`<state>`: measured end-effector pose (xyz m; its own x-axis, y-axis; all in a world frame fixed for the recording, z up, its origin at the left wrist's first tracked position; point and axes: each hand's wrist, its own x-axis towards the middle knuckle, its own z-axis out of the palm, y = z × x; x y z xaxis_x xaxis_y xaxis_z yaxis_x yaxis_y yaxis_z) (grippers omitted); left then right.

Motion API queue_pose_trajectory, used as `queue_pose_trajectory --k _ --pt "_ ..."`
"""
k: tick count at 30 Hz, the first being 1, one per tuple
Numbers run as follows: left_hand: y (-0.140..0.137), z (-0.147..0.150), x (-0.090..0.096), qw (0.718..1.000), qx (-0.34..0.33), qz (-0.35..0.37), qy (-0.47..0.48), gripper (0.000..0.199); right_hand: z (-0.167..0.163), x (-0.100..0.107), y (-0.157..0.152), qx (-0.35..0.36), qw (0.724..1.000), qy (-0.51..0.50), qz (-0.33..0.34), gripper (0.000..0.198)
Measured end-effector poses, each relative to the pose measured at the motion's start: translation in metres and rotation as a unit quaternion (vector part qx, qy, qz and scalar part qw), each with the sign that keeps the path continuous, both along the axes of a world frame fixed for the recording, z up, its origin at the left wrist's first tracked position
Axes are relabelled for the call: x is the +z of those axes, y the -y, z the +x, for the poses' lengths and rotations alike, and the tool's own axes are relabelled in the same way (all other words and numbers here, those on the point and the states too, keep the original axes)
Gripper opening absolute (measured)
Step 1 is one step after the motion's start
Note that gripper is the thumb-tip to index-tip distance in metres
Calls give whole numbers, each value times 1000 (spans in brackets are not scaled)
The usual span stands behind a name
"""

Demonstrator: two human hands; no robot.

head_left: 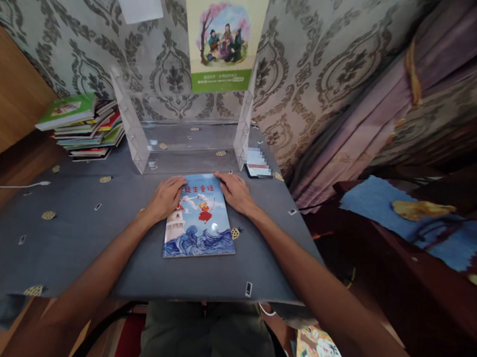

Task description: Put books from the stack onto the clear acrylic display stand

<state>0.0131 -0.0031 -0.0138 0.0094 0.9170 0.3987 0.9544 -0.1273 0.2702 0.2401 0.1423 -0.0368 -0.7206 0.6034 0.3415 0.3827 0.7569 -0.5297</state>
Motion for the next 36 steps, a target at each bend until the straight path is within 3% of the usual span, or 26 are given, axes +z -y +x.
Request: queue_pose_trajectory --k 10,21,36 --pt "-8 59 15 976 -208 -63 14 40 1 2 1 1 1000 -3 -14 44" --pt "58 94 30 917 -368 -148 29 49 0 4 1 -1 1000 5 -12 43" --pt "66 99 33 917 -369 -145 39 46 3 18 30 -24 1000 8 18 41"
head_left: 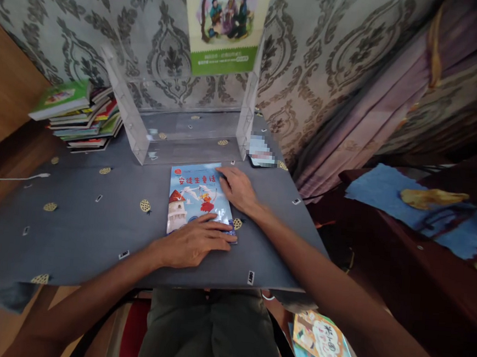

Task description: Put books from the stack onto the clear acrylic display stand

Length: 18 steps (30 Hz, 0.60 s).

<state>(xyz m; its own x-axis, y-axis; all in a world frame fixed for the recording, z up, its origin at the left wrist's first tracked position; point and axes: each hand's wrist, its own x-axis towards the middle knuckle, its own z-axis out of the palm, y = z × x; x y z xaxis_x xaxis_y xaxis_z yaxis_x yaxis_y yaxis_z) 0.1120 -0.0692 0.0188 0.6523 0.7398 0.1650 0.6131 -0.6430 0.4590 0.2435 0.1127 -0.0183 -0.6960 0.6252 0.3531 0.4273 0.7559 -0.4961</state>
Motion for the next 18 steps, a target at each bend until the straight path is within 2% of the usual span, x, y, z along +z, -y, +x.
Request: queue_pose_trajectory --k 3,6,10,15,18 --pt "2 4 -2 1000 14 -1 8 42 -2 3 7 1 1000 -24 -18 42" --pt "4 15 -5 997 74 -6 16 38 -13 5 7 38 998 -28 -40 43" --pt "-2 31 -6 989 144 -12 19 34 -44 13 -1 156 985 -2 -71 45" --pt "-31 28 0 987 156 -25 25 35 -95 33 -6 294 947 63 -108 38" --pt "-43 16 0 987 154 -32 39 35 -111 41 -2 344 928 85 -112 34"
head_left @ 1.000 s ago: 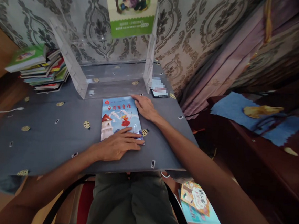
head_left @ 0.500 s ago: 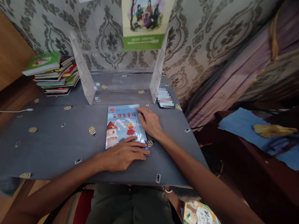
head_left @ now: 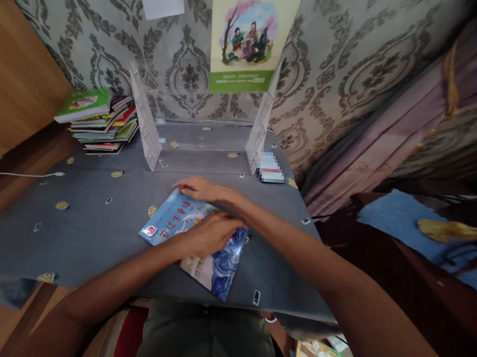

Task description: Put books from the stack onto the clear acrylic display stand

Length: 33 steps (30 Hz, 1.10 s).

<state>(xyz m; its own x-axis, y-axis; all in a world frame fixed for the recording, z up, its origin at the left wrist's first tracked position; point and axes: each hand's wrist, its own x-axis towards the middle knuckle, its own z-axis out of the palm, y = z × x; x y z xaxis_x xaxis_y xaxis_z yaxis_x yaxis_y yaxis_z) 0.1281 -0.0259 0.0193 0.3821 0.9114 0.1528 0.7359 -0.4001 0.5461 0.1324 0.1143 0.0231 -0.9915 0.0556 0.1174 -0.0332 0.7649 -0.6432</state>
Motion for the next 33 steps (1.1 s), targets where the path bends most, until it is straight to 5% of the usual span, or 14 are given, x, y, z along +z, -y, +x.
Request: queue_pose_trajectory --k 5,8,13,18,23,30,33 --pt "-1 -13 -4 999 -39 15 22 36 22 -2 9 -28 1000 -13 -7 32" --pt "0 -17 -5 998 -52 19 17 35 59 -7 17 -142 988 -54 -1 37" --pt "14 -25 2 994 -103 19 -38 32 140 -14 41 -344 931 -125 12 37" --pt "59 -39 7 988 -114 9 -104 67 197 -22 74 -413 904 -106 31 35" --pt "81 -47 1 983 -91 18 -157 72 201 -24 86 -410 906 -103 -22 33" --pt "58 -42 -9 980 -14 32 -197 69 170 -36 45 -401 899 -138 -105 36" --pt "49 -40 -7 980 16 46 -195 69 160 -38 30 -391 905 -143 -89 36"
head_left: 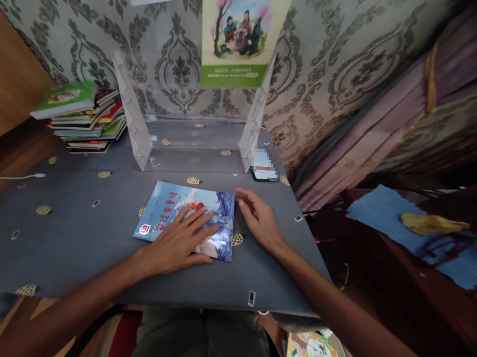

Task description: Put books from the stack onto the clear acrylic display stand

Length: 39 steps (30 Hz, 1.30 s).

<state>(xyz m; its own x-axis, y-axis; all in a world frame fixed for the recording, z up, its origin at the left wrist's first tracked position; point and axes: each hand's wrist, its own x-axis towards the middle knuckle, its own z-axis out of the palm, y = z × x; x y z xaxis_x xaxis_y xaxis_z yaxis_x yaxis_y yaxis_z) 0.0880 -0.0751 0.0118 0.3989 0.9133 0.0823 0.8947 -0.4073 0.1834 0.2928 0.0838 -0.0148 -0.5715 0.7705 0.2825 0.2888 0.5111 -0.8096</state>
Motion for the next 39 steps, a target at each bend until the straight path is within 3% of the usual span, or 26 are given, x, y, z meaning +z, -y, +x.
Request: queue_pose_trajectory --k 5,9,11,17,21,26,34,39 --pt "-14 -5 6 999 1 12 33 64 2 14 20 13 990 14 140 33" --pt "-36 -14 2 996 37 42 70 42 9 22 50 161 962 18 218 33" --pt "-45 -17 -2 994 46 65 81 36 11 19 53 184 954 31 234 33" --pt "-51 -16 -6 991 49 98 73 32 1 8 9 96 982 57 152 34" --pt "-50 -16 -5 993 51 87 62 33 -8 9 -14 89 993 38 67 34" --pt "-53 -13 -7 997 26 58 41 39 -11 7 -17 92 996 -10 2 32" --pt "-27 19 3 991 -122 -38 41 48 -11 5 -18 90 996 -21 -14 30" --pt "-4 27 5 986 -147 -57 54 54 -10 6 -17 86 996 -12 -21 31"
